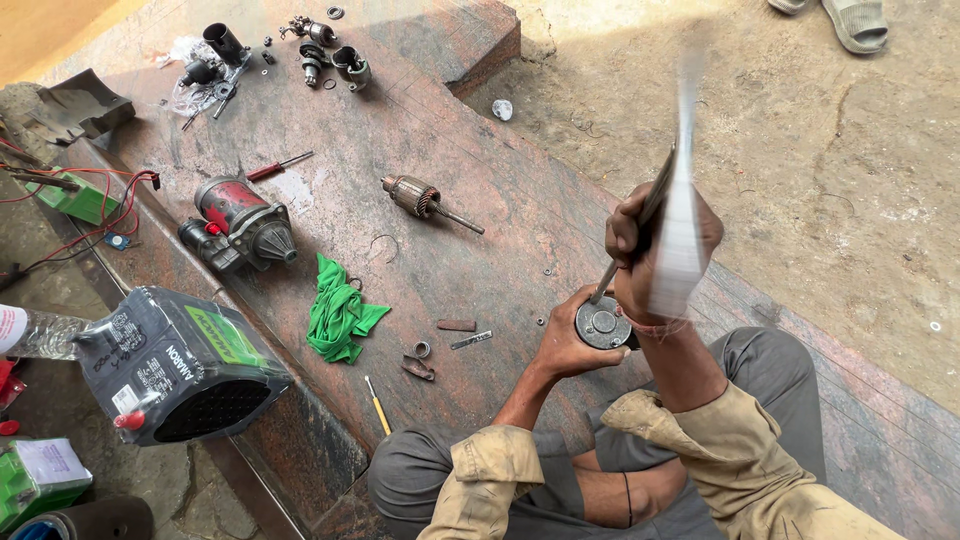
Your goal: The person sits on a stone step and disassembles a starter motor, using a T-handle wrench to loosen and remove bolts from the housing. They separate the motor's end cap and housing, set small parts and screws aside on the step, and wipe components with a green cloth.
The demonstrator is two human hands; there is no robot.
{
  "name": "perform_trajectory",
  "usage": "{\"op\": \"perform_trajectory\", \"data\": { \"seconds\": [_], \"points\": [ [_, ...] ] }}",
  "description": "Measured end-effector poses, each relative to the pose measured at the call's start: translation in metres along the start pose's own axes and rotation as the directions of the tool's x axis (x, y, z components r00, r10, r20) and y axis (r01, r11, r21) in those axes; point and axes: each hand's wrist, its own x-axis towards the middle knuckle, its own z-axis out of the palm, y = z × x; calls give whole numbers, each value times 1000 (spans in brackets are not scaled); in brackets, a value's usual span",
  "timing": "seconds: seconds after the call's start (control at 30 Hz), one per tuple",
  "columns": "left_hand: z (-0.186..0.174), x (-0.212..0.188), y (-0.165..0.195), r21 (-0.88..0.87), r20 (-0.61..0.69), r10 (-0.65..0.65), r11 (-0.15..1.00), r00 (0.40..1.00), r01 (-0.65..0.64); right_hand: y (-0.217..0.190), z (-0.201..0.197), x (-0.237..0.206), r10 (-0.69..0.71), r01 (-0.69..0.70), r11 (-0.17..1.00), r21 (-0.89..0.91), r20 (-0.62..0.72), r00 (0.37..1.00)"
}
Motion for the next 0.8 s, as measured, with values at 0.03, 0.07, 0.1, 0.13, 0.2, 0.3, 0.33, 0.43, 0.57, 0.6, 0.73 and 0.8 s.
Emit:
{"op": "perform_trajectory", "data": {
  "seconds": [0.03,0.07,0.1,0.13,0.2,0.3,0.33,0.43,0.57,0.6,0.73,0.8],
  "points": [
    [0,0,1,-4,1,6,1000,1000,-6,-1,1,5,-8,8,1000,6,0,1000],
    [-1,1,1,-10,4,11,1000,1000,-11,-2,3,8,-17,17,1000,10,-1,1000],
    [-1,1,2,-15,8,17,1000,1000,-17,-5,5,8,-48,48,998,-35,3,999],
    [-1,1,3,-12,11,18,1000,1000,-18,-7,7,9,-80,81,994,-78,13,997],
    [-1,0,4,-4,14,13,1000,1000,-13,-12,12,7,-110,113,984,-139,26,994],
    [0,-1,6,-24,27,-35,999,999,36,-18,14,4,-73,76,981,-181,23,997],
    [0,-2,6,-14,26,-36,999,999,36,-19,14,4,-26,30,983,-182,23,999],
    [-1,-2,9,0,20,-19,1000,1000,19,-20,11,5,24,-20,989,-148,25,999],
    [-2,-5,15,38,-42,47,998,998,-45,-16,5,5,-9,9,1000,-6,32,999],
    [-1,-7,17,64,-75,58,997,996,-53,-15,4,4,-26,28,999,-35,56,998],
    [4,-14,23,98,-164,158,985,974,-143,-13,1,-1,35,-33,999,-20,76,997],
    [7,-16,25,340,-177,317,908,932,-244,-14,1,-1,65,-66,998,12,66,996]
  ]
}}
